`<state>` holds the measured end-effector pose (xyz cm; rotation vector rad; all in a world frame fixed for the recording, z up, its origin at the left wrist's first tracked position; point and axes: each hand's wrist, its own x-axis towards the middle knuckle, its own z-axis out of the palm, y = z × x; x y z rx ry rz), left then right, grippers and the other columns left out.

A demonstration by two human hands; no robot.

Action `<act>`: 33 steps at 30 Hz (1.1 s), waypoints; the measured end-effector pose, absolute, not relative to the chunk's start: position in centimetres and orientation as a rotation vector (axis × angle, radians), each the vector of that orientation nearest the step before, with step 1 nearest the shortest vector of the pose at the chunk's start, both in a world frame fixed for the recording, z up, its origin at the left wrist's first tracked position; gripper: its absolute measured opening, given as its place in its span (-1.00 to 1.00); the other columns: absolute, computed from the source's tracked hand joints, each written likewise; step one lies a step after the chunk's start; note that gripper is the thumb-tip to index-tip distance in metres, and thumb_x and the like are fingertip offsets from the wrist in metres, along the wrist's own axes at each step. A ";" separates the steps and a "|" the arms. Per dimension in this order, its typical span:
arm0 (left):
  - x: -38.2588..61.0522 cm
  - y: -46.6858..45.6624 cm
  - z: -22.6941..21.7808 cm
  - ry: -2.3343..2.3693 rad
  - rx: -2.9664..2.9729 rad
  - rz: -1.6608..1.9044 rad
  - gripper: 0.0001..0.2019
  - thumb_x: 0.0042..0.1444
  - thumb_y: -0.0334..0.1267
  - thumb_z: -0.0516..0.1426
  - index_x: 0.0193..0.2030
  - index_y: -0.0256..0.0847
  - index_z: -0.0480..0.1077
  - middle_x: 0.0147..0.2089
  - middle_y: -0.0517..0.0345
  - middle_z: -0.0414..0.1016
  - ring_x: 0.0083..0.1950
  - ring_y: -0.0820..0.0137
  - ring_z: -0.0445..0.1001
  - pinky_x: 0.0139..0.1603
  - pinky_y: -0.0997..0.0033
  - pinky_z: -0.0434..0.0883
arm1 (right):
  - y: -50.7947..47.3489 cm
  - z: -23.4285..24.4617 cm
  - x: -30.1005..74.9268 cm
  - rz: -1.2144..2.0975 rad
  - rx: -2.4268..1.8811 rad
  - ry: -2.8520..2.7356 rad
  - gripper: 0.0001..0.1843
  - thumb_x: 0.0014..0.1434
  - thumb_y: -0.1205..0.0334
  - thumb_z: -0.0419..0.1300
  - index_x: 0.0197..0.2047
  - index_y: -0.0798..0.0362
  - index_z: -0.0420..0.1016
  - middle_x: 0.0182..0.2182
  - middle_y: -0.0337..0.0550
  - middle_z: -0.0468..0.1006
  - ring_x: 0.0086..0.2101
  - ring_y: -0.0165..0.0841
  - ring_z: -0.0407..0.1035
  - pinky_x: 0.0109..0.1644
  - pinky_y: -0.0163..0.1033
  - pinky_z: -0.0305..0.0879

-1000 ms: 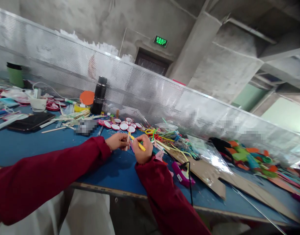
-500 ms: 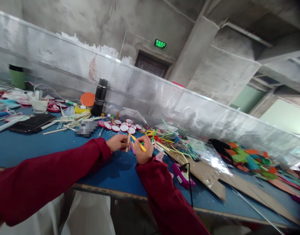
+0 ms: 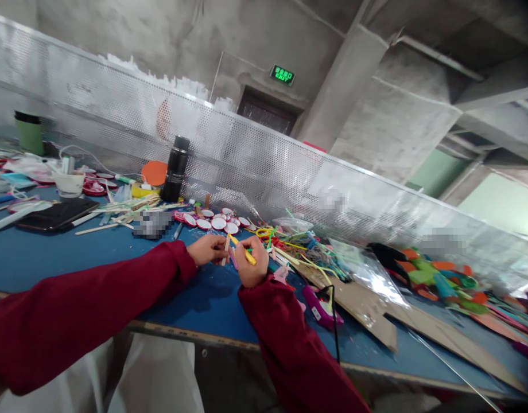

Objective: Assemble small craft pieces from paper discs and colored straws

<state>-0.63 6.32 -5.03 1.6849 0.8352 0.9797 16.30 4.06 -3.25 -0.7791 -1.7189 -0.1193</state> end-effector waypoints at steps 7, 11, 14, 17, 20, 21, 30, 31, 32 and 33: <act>-0.7 6.3 -5.0 0.842 1.675 0.979 -0.60 -0.10 -0.03 0.32 -0.27 -0.25 0.33 -0.39 0.12 0.54 -0.42 0.41 0.48 -0.43 0.48 0.38 | 4.2 -3.4 16.3 -0.116 -0.774 -1.722 -0.81 0.21 0.23 0.12 -0.45 0.00 0.30 -0.52 -0.26 0.39 -0.43 -0.38 0.30 -0.31 -0.26 0.18; -0.7 6.3 -4.9 0.833 1.672 0.980 -0.58 -0.12 -0.01 0.33 -0.30 -0.25 0.33 -0.39 0.12 0.54 -0.43 0.42 0.49 -0.44 0.49 0.38 | 4.1 -3.3 16.3 -0.109 -0.770 -1.736 -0.81 0.20 0.23 0.12 -0.46 0.00 0.29 -0.53 -0.27 0.37 -0.43 -0.38 0.28 -0.32 -0.27 0.18; -0.7 6.2 -4.9 0.838 1.672 0.977 -0.59 -0.12 -0.01 0.34 -0.29 -0.25 0.33 -0.39 0.12 0.55 -0.43 0.41 0.49 -0.44 0.49 0.38 | 4.1 -3.2 16.3 -0.101 -0.775 -1.728 -0.81 0.20 0.23 0.11 -0.45 0.01 0.29 -0.53 -0.27 0.37 -0.43 -0.39 0.28 -0.32 -0.27 0.18; -0.7 6.1 -4.8 0.843 1.668 0.979 -0.58 -0.12 -0.01 0.34 -0.30 -0.26 0.33 -0.39 0.11 0.55 -0.43 0.41 0.49 -0.44 0.49 0.38 | 4.1 -3.3 16.3 -0.098 -0.769 -1.741 -0.80 0.20 0.23 0.12 -0.46 0.01 0.28 -0.52 -0.27 0.37 -0.43 -0.39 0.28 -0.32 -0.28 0.18; -0.6 6.0 -4.8 0.840 1.669 0.980 -0.58 -0.13 0.01 0.34 -0.30 -0.26 0.33 -0.39 0.11 0.55 -0.43 0.42 0.48 -0.46 0.49 0.37 | 4.2 -3.3 16.3 -0.099 -0.772 -1.747 -0.80 0.21 0.22 0.11 -0.46 0.01 0.29 -0.52 -0.26 0.38 -0.43 -0.39 0.28 -0.32 -0.28 0.18; -0.6 6.0 -4.8 0.841 1.671 0.981 -0.58 -0.13 0.00 0.34 -0.30 -0.26 0.33 -0.39 0.12 0.55 -0.43 0.42 0.48 -0.45 0.49 0.37 | 4.2 -3.3 16.4 -0.100 -0.777 -1.744 -0.80 0.21 0.22 0.11 -0.45 0.01 0.30 -0.51 -0.26 0.38 -0.43 -0.39 0.28 -0.32 -0.28 0.18; -0.7 6.2 -4.8 0.845 1.667 0.982 -0.58 -0.13 -0.01 0.33 -0.30 -0.26 0.32 -0.40 0.11 0.54 -0.43 0.41 0.49 -0.46 0.49 0.37 | 4.1 -3.2 16.3 -0.095 -0.769 -1.751 -0.81 0.21 0.22 0.11 -0.46 0.01 0.29 -0.52 -0.26 0.38 -0.44 -0.38 0.28 -0.33 -0.27 0.17; -0.7 6.2 -4.9 0.845 1.670 0.980 -0.59 -0.12 -0.01 0.33 -0.30 -0.26 0.32 -0.39 0.11 0.55 -0.43 0.41 0.49 -0.46 0.49 0.37 | 4.0 -3.2 16.3 -0.096 -0.772 -1.752 -0.81 0.21 0.22 0.11 -0.45 0.01 0.29 -0.52 -0.26 0.38 -0.44 -0.39 0.28 -0.33 -0.27 0.17; -0.7 6.2 -4.9 0.846 1.672 0.980 -0.59 -0.12 -0.02 0.33 -0.30 -0.25 0.32 -0.39 0.11 0.55 -0.43 0.41 0.49 -0.46 0.49 0.37 | 4.0 -3.2 16.3 -0.098 -0.771 -1.755 -0.81 0.21 0.23 0.12 -0.45 0.01 0.29 -0.52 -0.26 0.38 -0.44 -0.39 0.28 -0.33 -0.27 0.17; -0.7 6.2 -4.9 0.849 1.674 0.980 -0.59 -0.12 -0.02 0.33 -0.30 -0.25 0.32 -0.39 0.11 0.55 -0.43 0.41 0.49 -0.46 0.49 0.38 | 4.0 -3.2 16.3 -0.101 -0.768 -1.761 -0.80 0.21 0.23 0.12 -0.46 0.01 0.29 -0.52 -0.26 0.38 -0.44 -0.39 0.28 -0.32 -0.27 0.17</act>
